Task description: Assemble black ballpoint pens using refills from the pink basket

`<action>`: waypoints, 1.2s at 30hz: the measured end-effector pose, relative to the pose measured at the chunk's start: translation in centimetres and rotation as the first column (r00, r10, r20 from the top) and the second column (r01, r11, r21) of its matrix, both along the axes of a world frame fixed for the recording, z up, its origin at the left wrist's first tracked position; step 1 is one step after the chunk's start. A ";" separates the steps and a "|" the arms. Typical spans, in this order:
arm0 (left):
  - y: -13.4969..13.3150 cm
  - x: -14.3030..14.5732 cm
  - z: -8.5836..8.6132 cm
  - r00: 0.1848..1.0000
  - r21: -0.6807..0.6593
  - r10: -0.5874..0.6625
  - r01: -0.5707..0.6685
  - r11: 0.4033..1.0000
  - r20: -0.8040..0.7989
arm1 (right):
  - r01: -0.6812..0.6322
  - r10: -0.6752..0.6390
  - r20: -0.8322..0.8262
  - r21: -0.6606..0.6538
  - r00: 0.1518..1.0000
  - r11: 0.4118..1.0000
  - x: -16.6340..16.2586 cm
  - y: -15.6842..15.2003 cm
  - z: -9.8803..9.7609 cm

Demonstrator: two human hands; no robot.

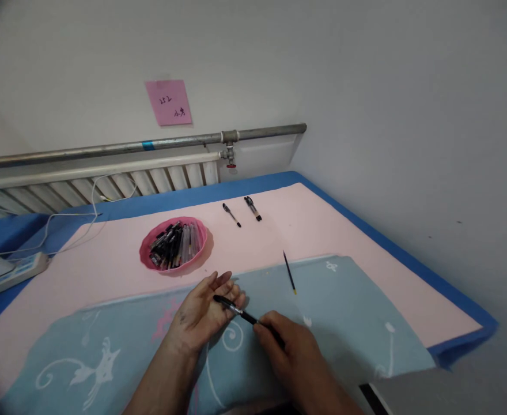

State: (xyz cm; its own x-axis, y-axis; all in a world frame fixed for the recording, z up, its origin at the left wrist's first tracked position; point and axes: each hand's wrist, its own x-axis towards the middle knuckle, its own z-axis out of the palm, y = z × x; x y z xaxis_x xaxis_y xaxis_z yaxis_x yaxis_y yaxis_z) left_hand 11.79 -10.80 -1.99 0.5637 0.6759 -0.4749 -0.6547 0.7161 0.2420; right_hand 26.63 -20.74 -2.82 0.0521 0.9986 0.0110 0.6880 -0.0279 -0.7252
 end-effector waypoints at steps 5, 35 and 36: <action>-0.9 -0.9 0.9 0.997 0.082 -0.022 0.028 0.996 -0.072 | 0.022 -0.022 -0.013 0.008 1.000 1.000 -0.2 0.1 0.6; -1.4 -1.5 0.9 0.995 0.368 -0.006 0.042 0.929 -0.100 | 0.006 -0.006 0.092 0.006 0.996 1.000 -1.2 0.2 0.6; -1.4 -1.6 0.9 0.995 0.373 -0.009 0.046 0.927 -0.101 | 0.005 -0.005 0.085 0.000 0.996 1.000 -1.3 0.2 0.6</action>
